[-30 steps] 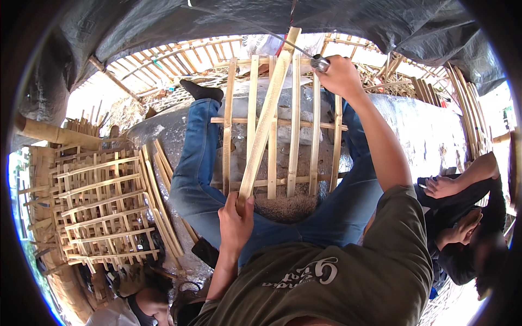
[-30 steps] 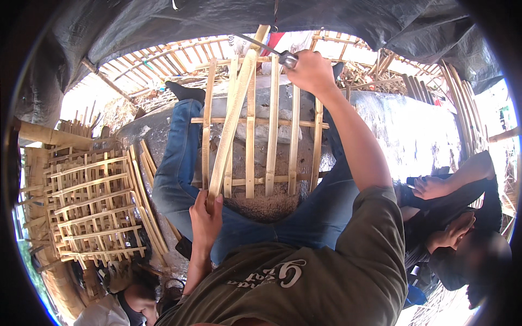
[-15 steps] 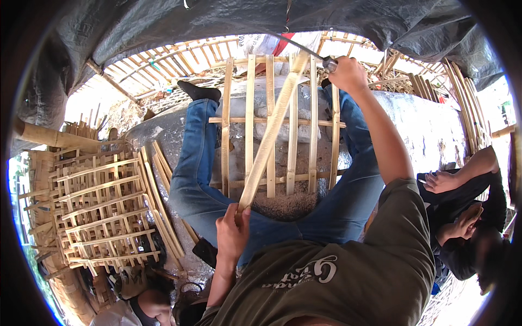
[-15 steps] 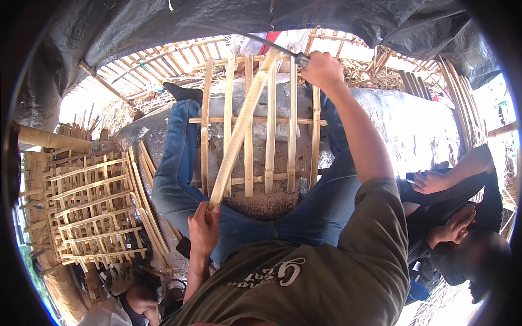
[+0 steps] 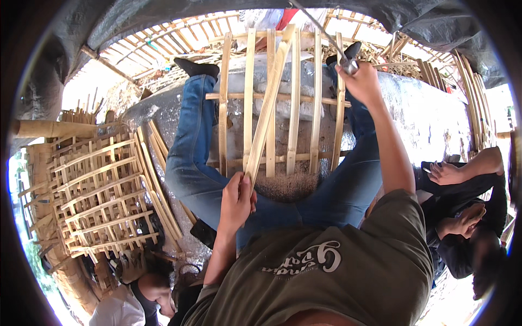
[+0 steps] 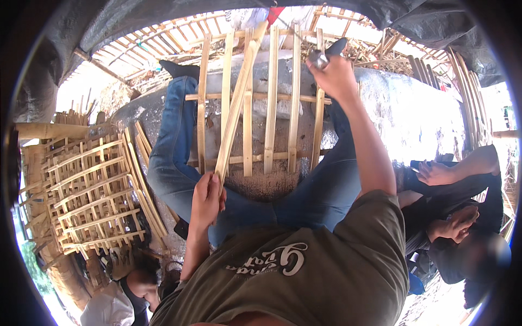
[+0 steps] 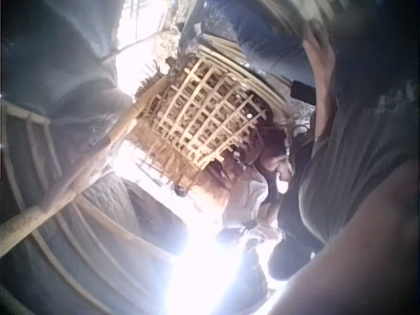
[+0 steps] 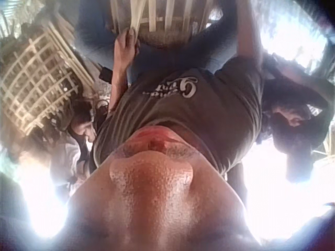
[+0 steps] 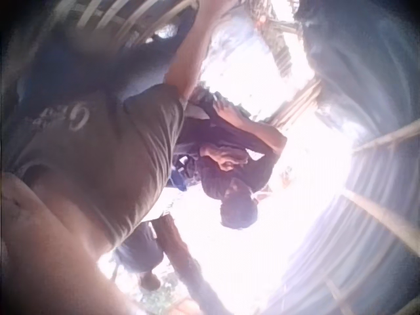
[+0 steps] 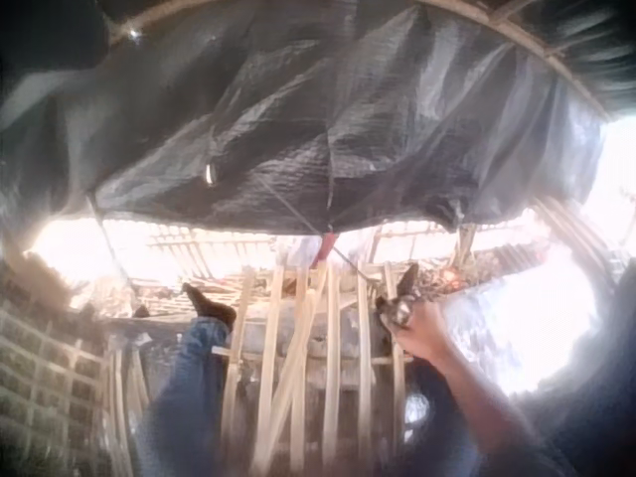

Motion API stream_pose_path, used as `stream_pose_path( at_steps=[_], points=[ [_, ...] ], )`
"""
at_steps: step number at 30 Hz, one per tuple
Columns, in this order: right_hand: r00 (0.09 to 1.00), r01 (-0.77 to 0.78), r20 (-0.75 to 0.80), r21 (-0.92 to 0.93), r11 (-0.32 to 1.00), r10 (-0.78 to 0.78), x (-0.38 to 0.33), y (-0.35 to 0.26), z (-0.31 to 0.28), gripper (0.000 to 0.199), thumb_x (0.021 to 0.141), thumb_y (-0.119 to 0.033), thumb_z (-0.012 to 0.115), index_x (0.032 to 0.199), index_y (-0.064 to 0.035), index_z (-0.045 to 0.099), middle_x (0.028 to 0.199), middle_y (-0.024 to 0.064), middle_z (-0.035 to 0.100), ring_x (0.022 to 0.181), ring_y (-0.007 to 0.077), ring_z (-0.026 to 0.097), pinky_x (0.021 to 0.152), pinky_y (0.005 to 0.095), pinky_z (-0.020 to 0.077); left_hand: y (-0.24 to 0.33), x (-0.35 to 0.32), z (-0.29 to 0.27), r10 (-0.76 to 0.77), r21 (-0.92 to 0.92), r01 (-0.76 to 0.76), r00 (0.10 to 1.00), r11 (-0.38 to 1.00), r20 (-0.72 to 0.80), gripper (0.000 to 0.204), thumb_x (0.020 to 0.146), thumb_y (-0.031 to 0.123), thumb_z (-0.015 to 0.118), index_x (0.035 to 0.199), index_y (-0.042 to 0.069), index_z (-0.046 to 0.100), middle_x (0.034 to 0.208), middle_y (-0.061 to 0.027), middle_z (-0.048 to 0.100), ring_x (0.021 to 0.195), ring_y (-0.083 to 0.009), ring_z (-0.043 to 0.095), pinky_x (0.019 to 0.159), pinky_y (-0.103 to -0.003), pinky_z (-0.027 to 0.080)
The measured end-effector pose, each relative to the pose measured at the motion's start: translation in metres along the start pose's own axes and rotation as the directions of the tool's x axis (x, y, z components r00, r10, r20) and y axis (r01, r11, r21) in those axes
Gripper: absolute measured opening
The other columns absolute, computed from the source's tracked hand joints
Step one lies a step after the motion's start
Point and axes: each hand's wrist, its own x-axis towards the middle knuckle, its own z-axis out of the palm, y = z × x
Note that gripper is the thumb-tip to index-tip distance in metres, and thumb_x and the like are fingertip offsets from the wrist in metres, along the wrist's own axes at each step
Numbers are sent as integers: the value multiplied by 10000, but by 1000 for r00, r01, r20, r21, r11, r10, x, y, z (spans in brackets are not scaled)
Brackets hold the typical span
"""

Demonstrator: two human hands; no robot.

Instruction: The person sits on the ground and uses a wooden mallet to tap bamboo strips into a woven frame. They then use a curved knife to shave and trim the bamboo strips while continuing to assemble the lattice structure.

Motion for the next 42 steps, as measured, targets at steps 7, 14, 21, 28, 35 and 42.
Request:
stream_pose_path(
  at_steps=[7,14,21,28,35,42],
  points=[
    [932,362,-29,60,930,-361,-115,-19,87,187,832,-211,704,796,-28,695,596,88,644,479,232,632,503,374,532,8,19,25,-48,-160,50,999,986,14,260,1083,218,433,910,30,486,586,-46,537,418,-97,500,385,-262,387],
    [901,431,44,16,902,-431,-148,-48,115,187,680,-175,663,827,-67,706,710,166,682,682,357,689,646,441,568,18,25,32,-23,-160,26,1000,987,16,261,1077,218,448,906,28,499,556,-41,528,408,-101,498,375,-274,374],
    [896,443,76,-102,891,-437,-137,-55,109,141,732,-178,660,815,-73,706,703,160,683,648,354,685,614,446,560,10,27,39,60,-56,-63,997,996,-49,259,1076,206,449,887,34,489,546,-32,506,402,-86,460,366,-262,334],
    [956,293,120,-292,910,-269,-76,-34,98,136,762,-160,619,792,-68,714,622,117,659,584,270,690,601,403,586,6,7,40,-42,-185,40,999,982,-7,292,1074,210,462,846,27,473,523,-28,487,418,-97,507,376,-273,360],
    [858,506,176,-132,853,-482,-120,-57,90,194,653,-165,662,814,-71,716,682,156,674,667,340,693,665,429,575,11,15,29,82,-63,-85,995,994,-59,252,1090,233,425,934,49,496,540,-13,463,408,-66,414,368,-244,309],
    [865,501,52,-140,854,-499,-98,-71,80,261,611,-162,727,866,-105,719,713,93,695,654,297,689,645,396,565,30,21,18,151,-4,-152,986,988,-75,252,1089,214,421,922,36,482,554,-9,486,424,-51,423,378,-235,313]
  ],
)
